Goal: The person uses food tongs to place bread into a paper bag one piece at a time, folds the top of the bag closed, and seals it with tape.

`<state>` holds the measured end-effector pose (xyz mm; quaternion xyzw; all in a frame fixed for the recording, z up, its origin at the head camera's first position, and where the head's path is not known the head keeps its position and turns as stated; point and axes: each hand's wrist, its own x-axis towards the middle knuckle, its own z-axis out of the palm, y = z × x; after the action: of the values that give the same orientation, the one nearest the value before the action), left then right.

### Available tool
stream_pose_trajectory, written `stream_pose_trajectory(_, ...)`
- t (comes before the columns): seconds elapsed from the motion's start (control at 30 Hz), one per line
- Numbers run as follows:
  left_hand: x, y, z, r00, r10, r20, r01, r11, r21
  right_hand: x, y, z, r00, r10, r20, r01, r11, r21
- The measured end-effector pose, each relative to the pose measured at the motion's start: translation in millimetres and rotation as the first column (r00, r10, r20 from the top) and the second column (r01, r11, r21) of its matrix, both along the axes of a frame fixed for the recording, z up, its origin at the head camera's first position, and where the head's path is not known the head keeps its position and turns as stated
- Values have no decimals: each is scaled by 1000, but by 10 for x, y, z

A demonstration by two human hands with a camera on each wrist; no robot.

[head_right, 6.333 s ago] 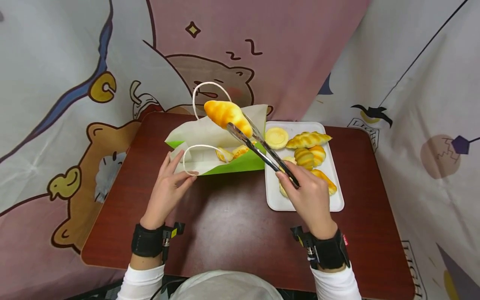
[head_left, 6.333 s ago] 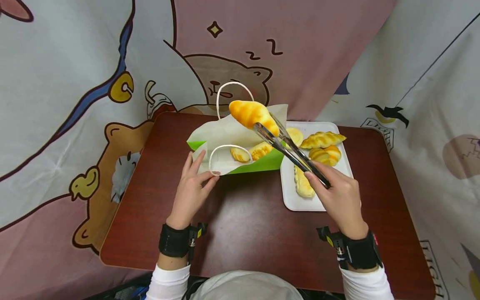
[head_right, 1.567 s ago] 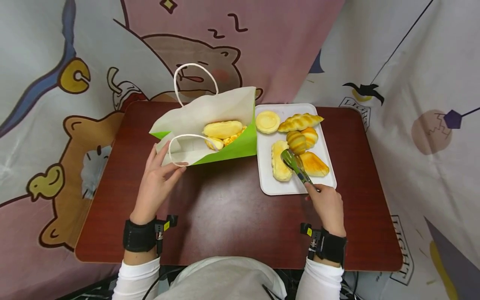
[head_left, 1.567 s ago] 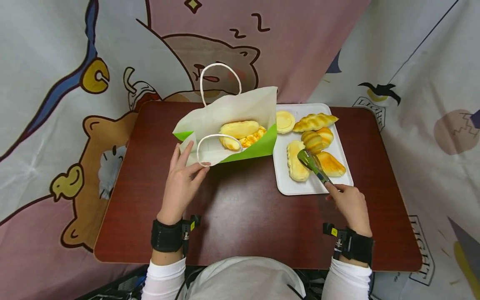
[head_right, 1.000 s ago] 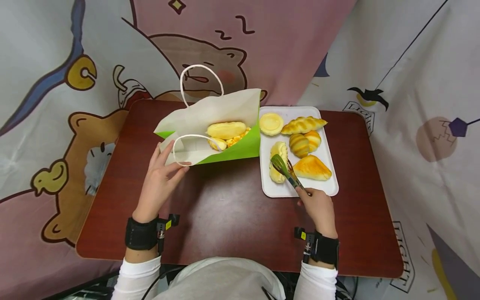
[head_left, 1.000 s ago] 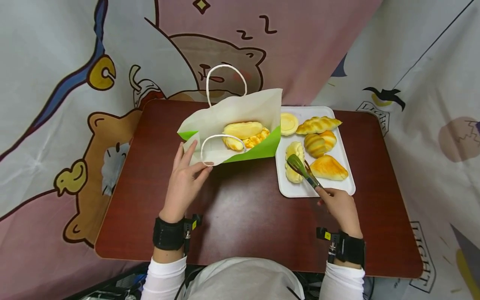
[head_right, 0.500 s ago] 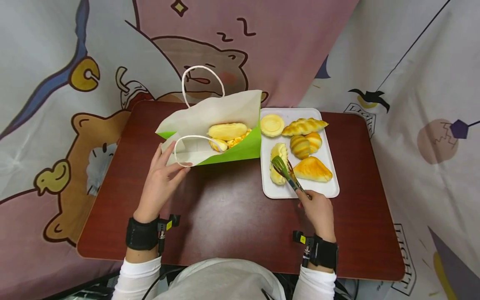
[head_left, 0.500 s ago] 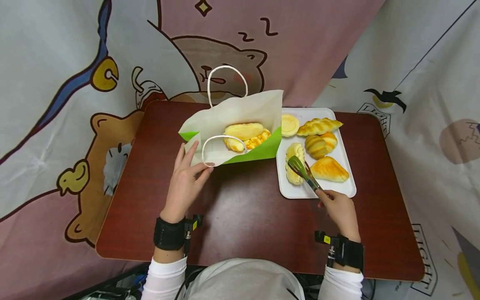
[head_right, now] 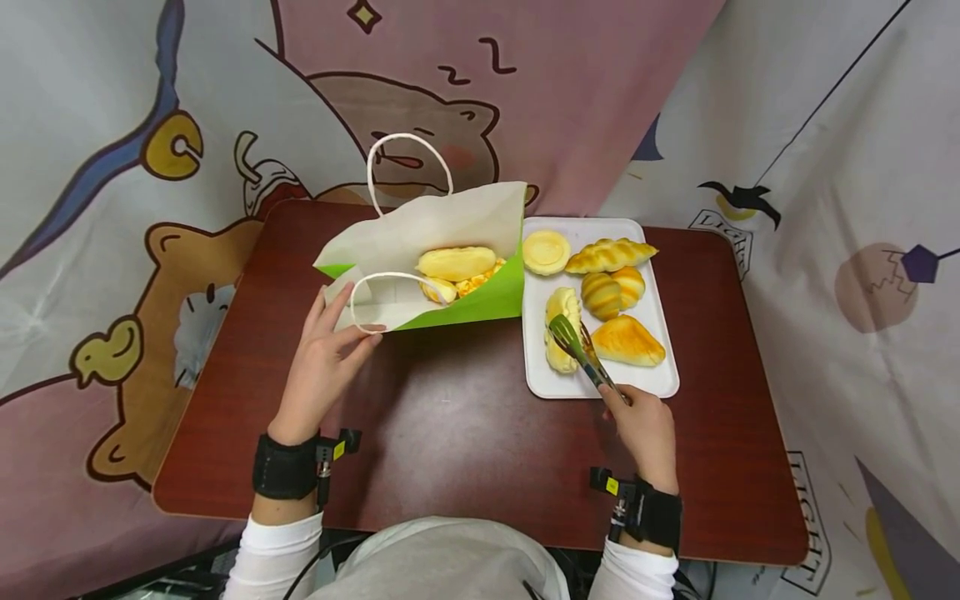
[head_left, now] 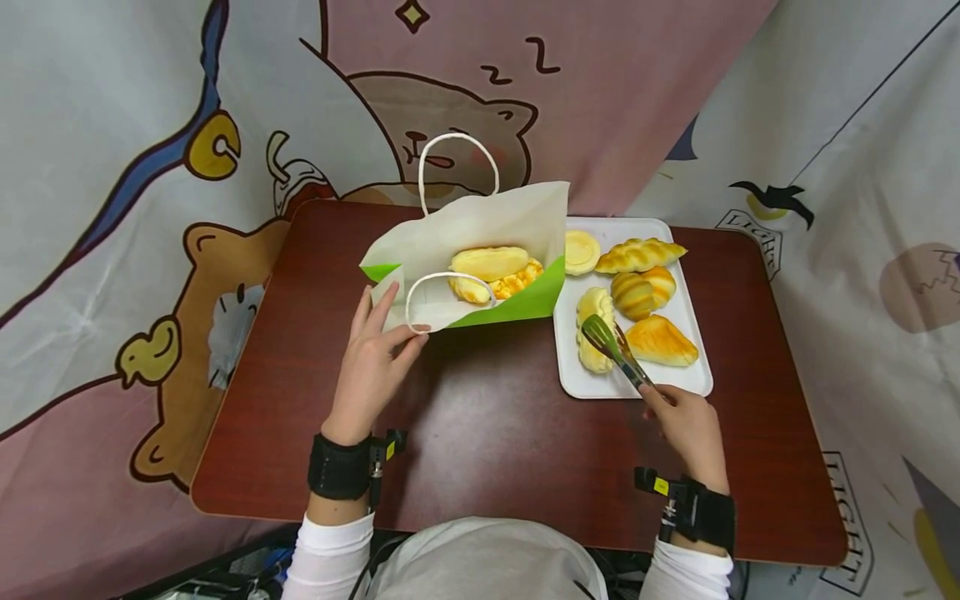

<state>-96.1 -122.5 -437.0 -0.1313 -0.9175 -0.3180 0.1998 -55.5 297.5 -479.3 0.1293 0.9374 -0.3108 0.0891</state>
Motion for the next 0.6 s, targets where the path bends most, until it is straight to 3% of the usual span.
stream_pose_trajectory(0.33, -7, -11, -7, 1000, 4, -3, -4, 1000, -1, 44, 63, 266, 999, -42, -33, 42, 999, 7)
stream_pose_trajectory(0.6, -5, -13, -6, 1000, 2, 1, -2, 1000, 1, 54, 98, 478, 982, -143, -121, 148, 988, 37)
